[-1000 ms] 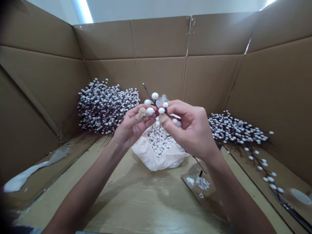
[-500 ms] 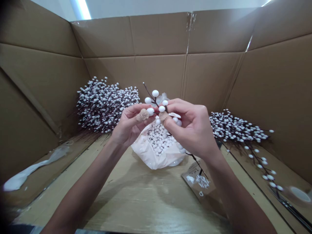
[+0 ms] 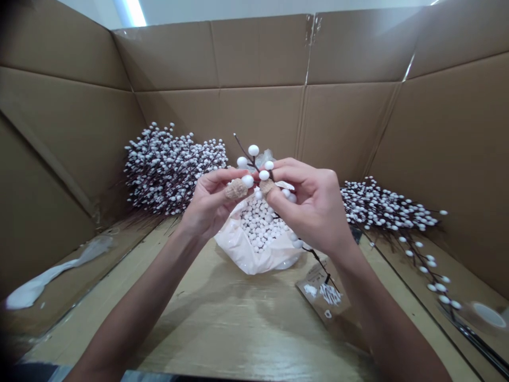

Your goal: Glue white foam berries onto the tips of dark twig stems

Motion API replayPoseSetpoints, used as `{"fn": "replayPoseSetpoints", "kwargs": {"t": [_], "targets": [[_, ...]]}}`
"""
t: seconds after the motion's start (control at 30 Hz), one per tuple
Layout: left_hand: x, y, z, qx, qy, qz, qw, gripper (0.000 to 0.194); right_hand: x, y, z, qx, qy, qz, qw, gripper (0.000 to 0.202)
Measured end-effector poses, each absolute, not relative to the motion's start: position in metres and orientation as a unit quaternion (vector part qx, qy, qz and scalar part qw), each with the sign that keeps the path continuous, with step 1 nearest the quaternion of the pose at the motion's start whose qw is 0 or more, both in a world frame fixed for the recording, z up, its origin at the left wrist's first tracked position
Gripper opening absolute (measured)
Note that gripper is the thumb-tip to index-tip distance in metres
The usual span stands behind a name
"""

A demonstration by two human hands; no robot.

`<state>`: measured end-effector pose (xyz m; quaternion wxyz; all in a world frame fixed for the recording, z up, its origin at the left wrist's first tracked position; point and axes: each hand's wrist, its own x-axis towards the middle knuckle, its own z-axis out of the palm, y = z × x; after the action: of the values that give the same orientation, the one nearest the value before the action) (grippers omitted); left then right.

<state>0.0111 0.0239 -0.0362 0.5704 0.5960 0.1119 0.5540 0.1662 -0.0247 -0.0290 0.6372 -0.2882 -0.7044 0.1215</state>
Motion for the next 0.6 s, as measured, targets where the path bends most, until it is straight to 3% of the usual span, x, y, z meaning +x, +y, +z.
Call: {"fn": "replayPoseSetpoints", "kwargs": {"t": [0.6], "targets": [[0.0160, 0.0222, -0.0394, 0.584, 0.112, 0.577, 0.559, 0.012, 0.1648, -0.0223, -0.0315, -0.294, -0.693, 0.139, 0.644, 0.020]]}}
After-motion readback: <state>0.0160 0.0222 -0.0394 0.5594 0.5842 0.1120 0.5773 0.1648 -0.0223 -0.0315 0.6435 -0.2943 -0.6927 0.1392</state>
